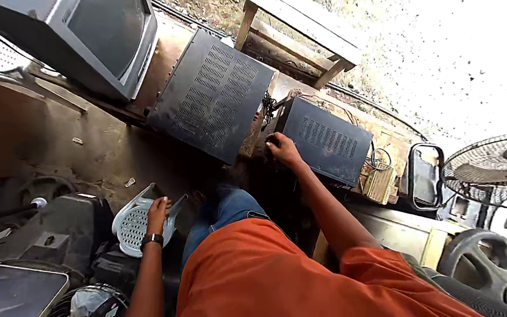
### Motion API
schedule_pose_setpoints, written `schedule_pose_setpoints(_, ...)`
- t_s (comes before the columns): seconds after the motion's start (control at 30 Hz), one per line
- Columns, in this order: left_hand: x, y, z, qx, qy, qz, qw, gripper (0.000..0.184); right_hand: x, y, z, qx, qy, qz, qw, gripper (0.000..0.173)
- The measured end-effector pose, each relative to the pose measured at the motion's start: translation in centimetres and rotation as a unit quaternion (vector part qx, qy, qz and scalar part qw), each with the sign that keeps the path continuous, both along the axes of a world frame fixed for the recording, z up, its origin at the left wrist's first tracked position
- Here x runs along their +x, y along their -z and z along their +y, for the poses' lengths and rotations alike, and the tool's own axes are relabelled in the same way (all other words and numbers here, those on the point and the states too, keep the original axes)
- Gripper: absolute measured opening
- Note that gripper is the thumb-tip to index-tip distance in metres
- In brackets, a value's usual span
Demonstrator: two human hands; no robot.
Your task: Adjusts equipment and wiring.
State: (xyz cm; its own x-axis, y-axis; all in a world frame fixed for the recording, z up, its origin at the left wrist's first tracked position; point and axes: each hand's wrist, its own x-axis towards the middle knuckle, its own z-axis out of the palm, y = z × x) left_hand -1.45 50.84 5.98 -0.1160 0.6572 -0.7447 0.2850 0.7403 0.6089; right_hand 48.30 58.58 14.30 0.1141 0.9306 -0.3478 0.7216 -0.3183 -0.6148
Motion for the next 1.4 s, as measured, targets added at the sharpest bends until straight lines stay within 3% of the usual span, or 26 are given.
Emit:
schedule_pose_setpoints(0.17,8.9,-0.3,7.0,0.010,-0.091,-0.147,0.985,0.058,5.0,2.0,13.3,0.080,0.043,-0.041,0.995,0.042)
schedule_pose_setpoints(0.27,13.1,0.2,9.5,-0.002,-0.136,-0.193,0.972,0.082,7.3,2.7,21.0,0.098,0.071,-0.064,0.991,0.055)
schedule_pose_setpoints(0.37,16.2,0.5,11.5,-0.008,-0.174,-0.231,0.957,0.103,8.7,5.2,26.6,0.052,0.026,-0.072,0.996,0.076)
schedule_pose_setpoints(0.53,18.7,1.2,14.2,0.013,-0.217,-0.182,0.959,0.065,9.6,7.9,30.5,-0.031,-0.035,0.005,0.999,0.067)
schedule_pose_setpoints(0.6,18.5,1.5,14.6,0.016,-0.206,-0.167,0.964,0.063,9.9,7.9,30.4,-0.021,-0.038,-0.001,0.999,0.065)
schedule_pose_setpoints(0.67,18.0,1.5,14.9,0.009,-0.184,-0.155,0.971,0.063,9.2,7.6,29.7,0.004,-0.045,-0.083,0.995,0.068)
schedule_pose_setpoints(0.77,17.5,1.4,15.2,-0.005,-0.158,-0.141,0.977,0.057,6.2,8.1,27.0,0.071,-0.064,-0.235,0.967,0.075)
schedule_pose_setpoints(0.83,17.6,1.2,15.5,-0.015,-0.153,-0.138,0.978,0.052,3.0,8.7,23.8,0.122,-0.094,-0.249,0.956,0.085)
schedule_pose_setpoints(0.9,17.4,1.2,15.5,-0.017,-0.148,-0.143,0.978,0.052,-2.5,8.4,18.9,0.166,-0.184,-0.176,0.953,0.091)
schedule_pose_setpoints(1.03,16.9,1.5,14.8,0.023,-0.111,-0.156,0.981,0.045,-13.9,6.0,10.6,0.105,-0.358,0.105,0.922,0.069)
schedule_pose_setpoints(1.13,16.7,1.7,14.6,0.044,-0.094,-0.163,0.981,0.038,-15.3,3.7,10.9,0.030,-0.247,0.350,0.903,0.053)
schedule_pose_setpoints(1.2,16.3,2.4,14.6,0.047,-0.087,-0.180,0.979,0.064,-14.1,2.9,10.3,0.045,-0.098,0.387,0.916,0.040)
schedule_pose_setpoints(1.3,16.3,2.5,14.6,0.058,-0.057,-0.179,0.981,0.069,-9.8,2.4,6.5,0.065,0.075,0.265,0.959,0.022)
schedule_pose_setpoints(1.4,16.1,2.4,14.8,0.062,-0.041,-0.170,0.983,0.065,-5.2,1.9,-0.6,0.022,0.193,0.136,0.972,0.040)
